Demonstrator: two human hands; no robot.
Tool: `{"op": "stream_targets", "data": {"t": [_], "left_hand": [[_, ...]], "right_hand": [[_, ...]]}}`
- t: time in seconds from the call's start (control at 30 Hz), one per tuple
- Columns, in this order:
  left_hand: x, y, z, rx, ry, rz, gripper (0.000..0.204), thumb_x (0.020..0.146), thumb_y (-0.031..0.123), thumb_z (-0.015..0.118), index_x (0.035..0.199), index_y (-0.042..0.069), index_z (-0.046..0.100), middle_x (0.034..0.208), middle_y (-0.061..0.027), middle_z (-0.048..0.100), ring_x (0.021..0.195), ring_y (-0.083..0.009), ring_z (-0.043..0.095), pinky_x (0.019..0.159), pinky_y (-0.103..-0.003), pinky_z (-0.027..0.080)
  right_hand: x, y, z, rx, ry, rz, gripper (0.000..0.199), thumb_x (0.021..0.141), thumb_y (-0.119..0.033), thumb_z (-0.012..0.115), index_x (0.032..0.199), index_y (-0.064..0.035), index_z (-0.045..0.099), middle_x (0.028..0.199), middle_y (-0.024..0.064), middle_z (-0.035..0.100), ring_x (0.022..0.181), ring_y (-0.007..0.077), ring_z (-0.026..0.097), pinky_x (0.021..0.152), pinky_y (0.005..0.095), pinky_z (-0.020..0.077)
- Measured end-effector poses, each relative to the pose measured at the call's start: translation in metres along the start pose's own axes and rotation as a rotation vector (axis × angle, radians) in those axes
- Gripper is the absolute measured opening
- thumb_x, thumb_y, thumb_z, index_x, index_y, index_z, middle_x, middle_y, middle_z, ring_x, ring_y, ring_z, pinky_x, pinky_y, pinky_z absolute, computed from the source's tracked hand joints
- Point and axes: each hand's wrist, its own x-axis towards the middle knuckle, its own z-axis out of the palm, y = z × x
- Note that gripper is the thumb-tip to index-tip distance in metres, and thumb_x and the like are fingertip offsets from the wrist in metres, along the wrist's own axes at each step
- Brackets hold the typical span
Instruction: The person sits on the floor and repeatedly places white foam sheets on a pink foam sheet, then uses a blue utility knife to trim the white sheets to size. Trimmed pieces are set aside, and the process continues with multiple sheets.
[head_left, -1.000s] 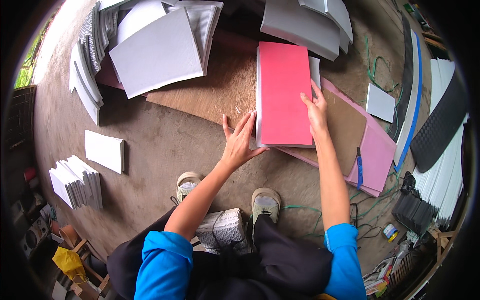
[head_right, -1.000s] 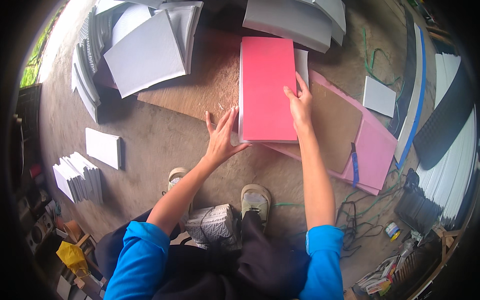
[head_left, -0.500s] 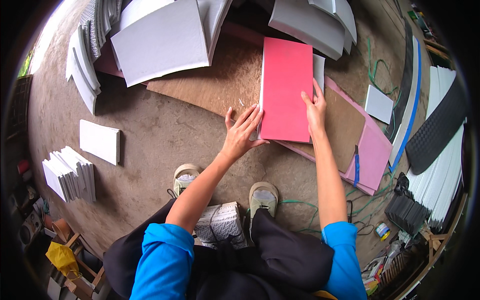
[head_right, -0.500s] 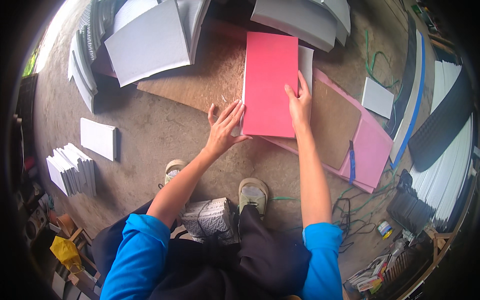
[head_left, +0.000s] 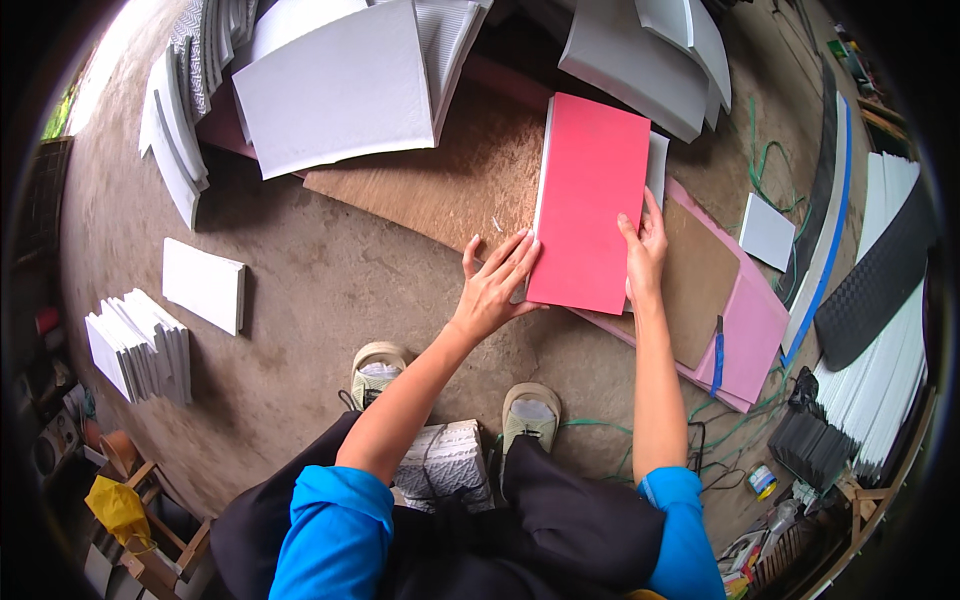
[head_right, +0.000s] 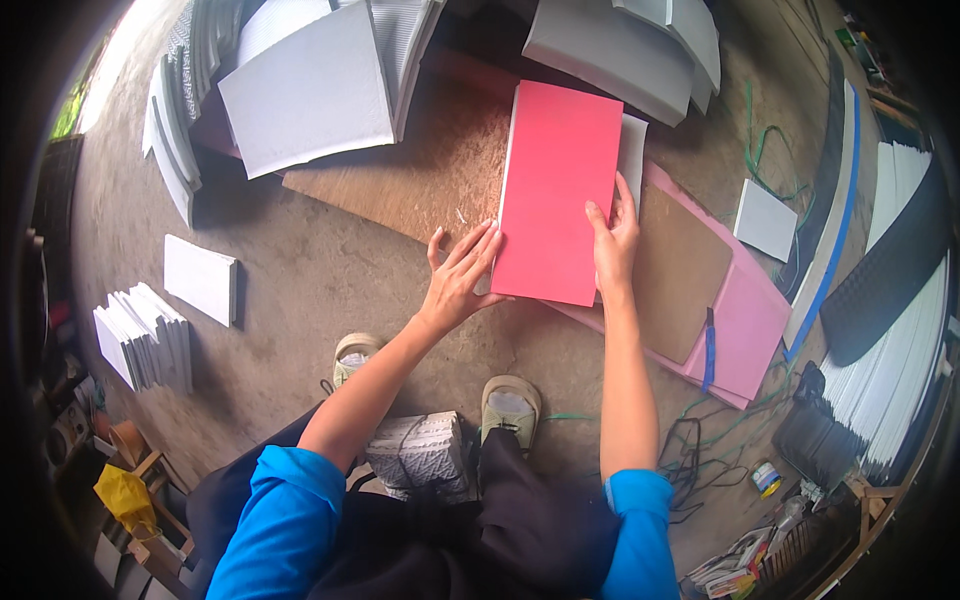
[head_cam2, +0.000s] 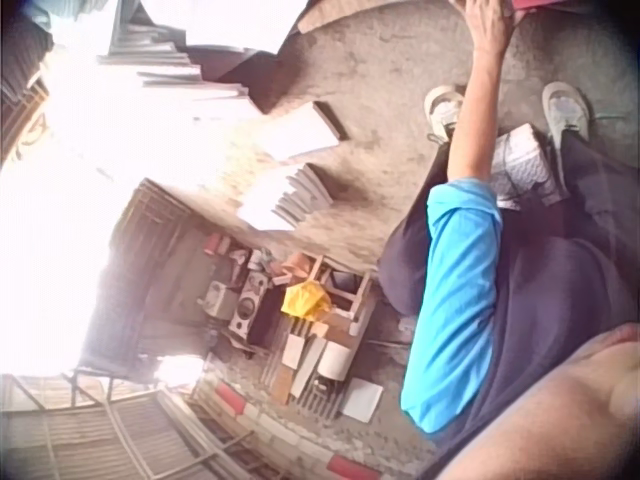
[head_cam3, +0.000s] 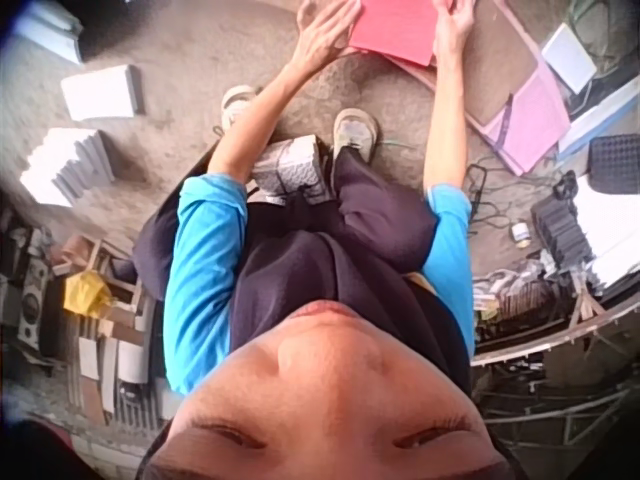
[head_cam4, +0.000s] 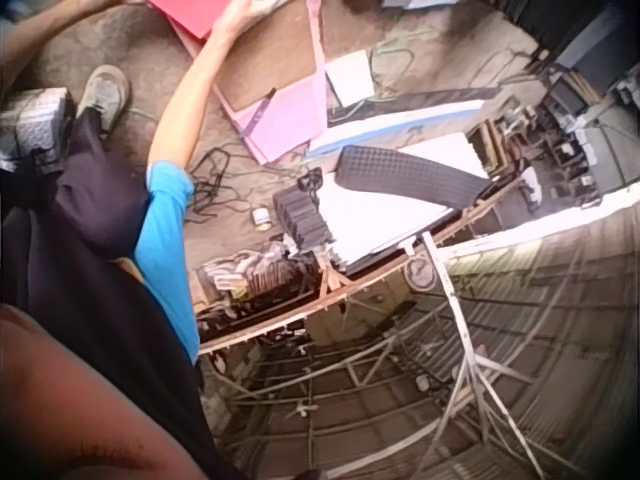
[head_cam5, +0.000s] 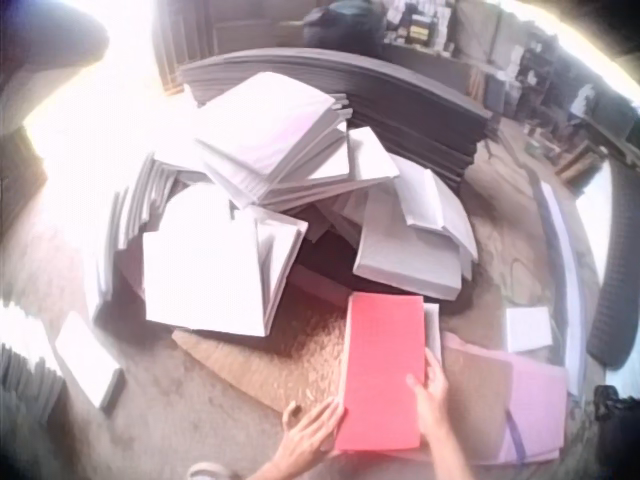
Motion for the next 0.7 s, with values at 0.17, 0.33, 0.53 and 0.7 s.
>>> {"op": "stream_targets", "data": {"t": [0.17,0.33,0.53,0.7], "left_hand": [[-0.002,-0.004,0.001,0.023,-0.001,0.018,0.095,0.055,0.05,0.074,0.135,0.013,0.038,0.136,-0.0032,0.044,0.127,-0.0155,0.039,0.108,-0.049,0.008],[0.001,-0.002,-0.002,-0.02,-0.013,0.014,0.09,0.061,0.049,0.072,0.136,0.015,0.038,0.137,-0.0029,0.043,0.127,-0.0147,0.038,0.107,-0.05,0.009],[0.001,-0.002,-0.006,-0.035,-0.051,0.017,0.088,0.062,0.045,0.073,0.137,0.015,0.037,0.139,-0.0017,0.041,0.128,-0.0148,0.038,0.107,-0.048,0.009],[0.0,-0.005,-0.007,-0.013,-0.069,0.028,0.088,0.062,0.042,0.074,0.137,0.015,0.037,0.139,0.0002,0.041,0.128,-0.0136,0.037,0.107,-0.047,0.01]], "right_hand": [[0.001,-0.006,0.0,0.044,-0.018,0.016,0.053,0.086,0.004,0.053,0.135,0.0012,0.033,0.122,0.0147,0.051,0.113,0.0178,0.049,0.096,0.03,0.0396],[0.003,0.001,-0.002,-0.021,-0.02,-0.026,0.053,0.086,0.003,0.053,0.135,0.0017,0.033,0.125,0.015,0.049,0.115,0.0185,0.048,0.097,0.0299,0.0387],[0.004,0.015,-0.007,-0.289,0.011,-0.169,0.054,0.085,-0.004,0.058,0.134,-0.0023,0.036,0.123,0.017,0.049,0.115,0.0212,0.048,0.096,0.0307,0.0391],[0.002,0.02,-0.015,-0.756,0.131,-0.295,0.057,0.079,-0.012,0.067,0.131,-0.0087,0.043,0.112,0.0147,0.051,0.103,0.0238,0.051,0.085,0.0314,0.0437]]}}
